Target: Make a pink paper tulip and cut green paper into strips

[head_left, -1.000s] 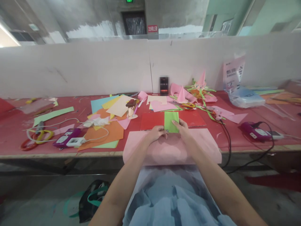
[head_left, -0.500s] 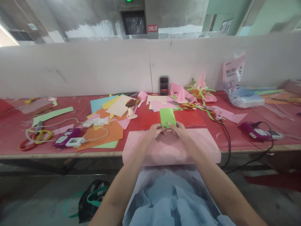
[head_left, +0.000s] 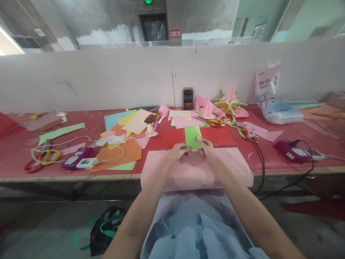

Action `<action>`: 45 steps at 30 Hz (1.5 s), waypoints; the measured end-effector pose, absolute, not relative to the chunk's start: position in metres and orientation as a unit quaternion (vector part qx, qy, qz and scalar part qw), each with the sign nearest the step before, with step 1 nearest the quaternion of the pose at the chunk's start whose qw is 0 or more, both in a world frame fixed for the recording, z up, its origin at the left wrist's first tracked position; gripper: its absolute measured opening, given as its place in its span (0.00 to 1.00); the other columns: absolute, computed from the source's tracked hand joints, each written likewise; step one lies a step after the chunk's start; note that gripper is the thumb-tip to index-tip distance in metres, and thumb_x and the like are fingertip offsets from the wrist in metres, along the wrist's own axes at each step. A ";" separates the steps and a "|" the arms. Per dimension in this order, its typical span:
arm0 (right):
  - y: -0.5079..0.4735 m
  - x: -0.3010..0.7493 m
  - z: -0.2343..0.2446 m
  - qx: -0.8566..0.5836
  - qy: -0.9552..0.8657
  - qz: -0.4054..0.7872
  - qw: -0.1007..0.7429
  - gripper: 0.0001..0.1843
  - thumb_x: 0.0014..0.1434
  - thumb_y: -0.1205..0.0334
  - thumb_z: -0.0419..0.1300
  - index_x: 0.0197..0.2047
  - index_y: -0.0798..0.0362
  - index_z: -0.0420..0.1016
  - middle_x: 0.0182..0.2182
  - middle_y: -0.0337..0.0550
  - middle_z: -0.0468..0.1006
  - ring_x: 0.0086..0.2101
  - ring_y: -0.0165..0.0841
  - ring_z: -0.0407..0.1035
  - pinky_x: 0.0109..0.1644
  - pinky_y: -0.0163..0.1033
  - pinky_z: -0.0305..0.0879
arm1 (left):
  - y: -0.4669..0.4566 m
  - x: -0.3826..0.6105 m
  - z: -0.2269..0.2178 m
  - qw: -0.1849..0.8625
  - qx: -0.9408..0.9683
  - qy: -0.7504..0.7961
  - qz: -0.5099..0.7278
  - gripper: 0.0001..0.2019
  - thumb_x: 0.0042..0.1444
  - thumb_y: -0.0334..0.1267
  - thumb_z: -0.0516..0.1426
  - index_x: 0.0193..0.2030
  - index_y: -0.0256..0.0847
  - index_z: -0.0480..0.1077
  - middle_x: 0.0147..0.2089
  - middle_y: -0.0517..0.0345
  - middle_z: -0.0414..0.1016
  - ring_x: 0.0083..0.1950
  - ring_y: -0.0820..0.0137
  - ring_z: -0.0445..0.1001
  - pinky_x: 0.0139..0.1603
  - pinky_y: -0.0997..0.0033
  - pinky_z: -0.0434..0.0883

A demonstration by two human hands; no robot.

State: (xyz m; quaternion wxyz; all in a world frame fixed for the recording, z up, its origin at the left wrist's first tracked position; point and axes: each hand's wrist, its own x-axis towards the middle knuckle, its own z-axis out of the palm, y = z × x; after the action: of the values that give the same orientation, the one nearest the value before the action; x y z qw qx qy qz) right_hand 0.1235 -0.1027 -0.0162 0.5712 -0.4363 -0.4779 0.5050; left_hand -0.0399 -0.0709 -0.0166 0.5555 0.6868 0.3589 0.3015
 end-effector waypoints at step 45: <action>-0.093 0.127 -0.025 -0.469 -0.415 0.481 0.614 0.22 0.37 0.47 0.65 0.31 0.57 0.74 0.25 0.40 0.74 0.27 0.32 0.68 0.31 0.35 0.64 | -0.078 -0.036 -0.010 0.613 0.670 0.331 0.257 0.15 0.44 0.47 0.58 0.24 0.35 0.65 0.18 0.58 0.70 0.21 0.73 0.69 0.29 0.72 0.64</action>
State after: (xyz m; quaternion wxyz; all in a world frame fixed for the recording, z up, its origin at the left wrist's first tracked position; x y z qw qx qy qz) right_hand 0.1268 -0.0932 -0.0253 0.6137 -0.4693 -0.4148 0.4807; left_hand -0.0356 -0.0779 -0.0102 0.6125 0.6700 0.3311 0.2574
